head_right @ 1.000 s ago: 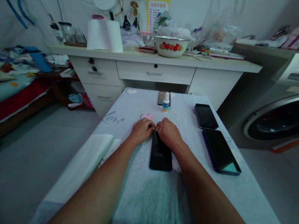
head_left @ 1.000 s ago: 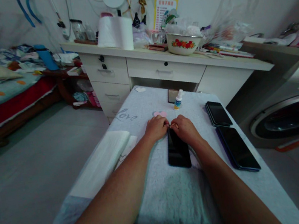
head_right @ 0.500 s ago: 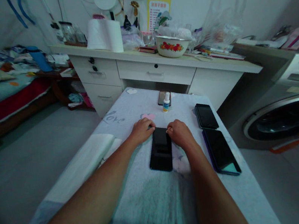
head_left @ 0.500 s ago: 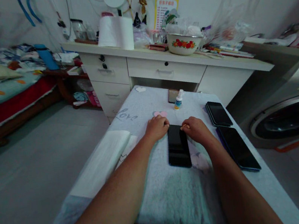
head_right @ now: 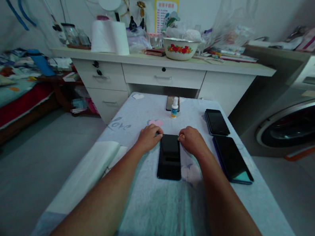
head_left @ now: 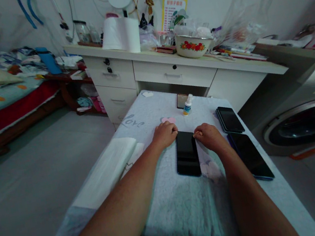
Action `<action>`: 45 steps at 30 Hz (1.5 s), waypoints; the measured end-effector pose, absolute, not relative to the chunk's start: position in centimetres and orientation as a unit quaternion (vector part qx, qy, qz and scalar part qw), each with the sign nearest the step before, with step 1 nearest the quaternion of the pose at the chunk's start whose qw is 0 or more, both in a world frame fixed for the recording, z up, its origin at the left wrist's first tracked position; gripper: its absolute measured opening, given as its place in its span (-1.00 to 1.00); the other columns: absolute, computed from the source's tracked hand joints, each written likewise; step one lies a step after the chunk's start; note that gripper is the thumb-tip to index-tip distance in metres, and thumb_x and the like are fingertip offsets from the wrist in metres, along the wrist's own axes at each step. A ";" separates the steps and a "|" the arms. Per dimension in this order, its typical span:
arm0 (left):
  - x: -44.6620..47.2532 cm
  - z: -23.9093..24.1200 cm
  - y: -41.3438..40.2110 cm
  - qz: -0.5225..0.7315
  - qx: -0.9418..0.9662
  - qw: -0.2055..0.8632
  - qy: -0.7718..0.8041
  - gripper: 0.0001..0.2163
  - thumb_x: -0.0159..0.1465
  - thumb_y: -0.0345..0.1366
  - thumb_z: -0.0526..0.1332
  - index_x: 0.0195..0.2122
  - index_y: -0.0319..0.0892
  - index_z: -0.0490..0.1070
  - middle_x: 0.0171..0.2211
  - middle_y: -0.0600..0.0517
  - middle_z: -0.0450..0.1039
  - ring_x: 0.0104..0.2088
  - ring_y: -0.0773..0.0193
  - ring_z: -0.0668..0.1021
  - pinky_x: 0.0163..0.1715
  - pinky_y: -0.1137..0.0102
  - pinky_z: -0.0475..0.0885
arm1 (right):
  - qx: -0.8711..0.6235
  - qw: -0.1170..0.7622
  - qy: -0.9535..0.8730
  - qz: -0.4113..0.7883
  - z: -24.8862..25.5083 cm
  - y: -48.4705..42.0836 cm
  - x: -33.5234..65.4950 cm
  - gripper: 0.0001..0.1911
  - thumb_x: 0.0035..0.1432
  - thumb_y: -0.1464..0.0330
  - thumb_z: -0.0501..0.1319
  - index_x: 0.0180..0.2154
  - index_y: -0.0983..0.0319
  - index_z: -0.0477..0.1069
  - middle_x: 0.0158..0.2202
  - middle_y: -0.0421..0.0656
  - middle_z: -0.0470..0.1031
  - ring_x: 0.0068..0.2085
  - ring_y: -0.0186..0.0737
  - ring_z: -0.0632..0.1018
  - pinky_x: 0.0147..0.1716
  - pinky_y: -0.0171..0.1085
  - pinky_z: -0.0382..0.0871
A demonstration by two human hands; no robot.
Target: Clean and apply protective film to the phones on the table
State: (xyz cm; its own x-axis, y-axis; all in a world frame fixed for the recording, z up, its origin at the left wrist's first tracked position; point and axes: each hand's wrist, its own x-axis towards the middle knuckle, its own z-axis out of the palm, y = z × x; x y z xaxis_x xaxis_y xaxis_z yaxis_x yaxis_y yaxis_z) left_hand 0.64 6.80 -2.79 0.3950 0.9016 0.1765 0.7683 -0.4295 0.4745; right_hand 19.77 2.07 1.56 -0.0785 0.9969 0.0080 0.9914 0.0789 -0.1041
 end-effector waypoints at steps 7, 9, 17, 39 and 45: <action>0.6 -2.7 6.7 0.204 0.822 0.152 0.509 -0.83 0.22 -0.29 0.11 -0.25 -0.10 0.49 -0.14 -0.01 0.44 -0.06 0.16 0.45 -0.03 0.25 0.33 | -0.666 0.054 -0.744 0.022 1.0 2.6 18.3 -0.75 0.19 0.39 0.09 -0.25 0.26 0.55 -0.25 -0.05 0.49 -0.22 -0.24 0.46 -0.25 -0.34 0.17; 0.6 -2.7 6.7 0.203 0.822 0.152 0.510 -0.83 0.23 -0.29 0.11 -0.24 -0.10 0.49 -0.14 -0.01 0.44 -0.06 0.16 0.45 -0.03 0.25 0.33 | -0.664 0.059 -0.745 0.020 0.8 2.8 17.7 -0.74 0.21 0.39 0.08 -0.24 0.25 0.54 -0.24 -0.05 0.47 -0.22 -0.24 0.45 -0.24 -0.34 0.17; 0.6 -2.6 6.7 0.203 0.820 0.148 0.514 -0.83 0.23 -0.27 0.12 -0.24 -0.09 0.50 -0.13 -0.01 0.46 -0.05 0.15 0.46 -0.03 0.26 0.34 | -0.653 0.073 -0.753 0.020 0.7 3.0 15.7 -0.76 0.25 0.37 0.07 -0.22 0.25 0.51 -0.23 -0.06 0.41 -0.23 -0.25 0.43 -0.23 -0.34 0.18; 0.5 -2.6 6.7 0.197 0.821 0.155 0.513 -0.78 0.13 -0.21 0.17 -0.22 -0.08 0.50 -0.11 -0.02 0.44 -0.05 0.10 0.46 -0.02 0.22 0.34 | -0.637 0.077 -0.767 0.029 0.5 3.5 15.7 -0.72 0.28 0.37 0.03 -0.22 0.27 0.52 -0.25 -0.05 0.41 -0.21 -0.24 0.43 -0.21 -0.34 0.19; 0.4 -2.7 6.7 0.197 0.821 0.156 0.513 -0.78 0.13 -0.25 0.17 -0.21 -0.08 0.49 -0.11 -0.01 0.44 -0.04 0.12 0.45 -0.01 0.23 0.34 | -0.655 0.063 -0.753 0.026 0.9 3.3 17.0 -0.73 0.22 0.39 0.06 -0.23 0.27 0.53 -0.26 -0.05 0.45 -0.21 -0.23 0.44 -0.21 -0.33 0.18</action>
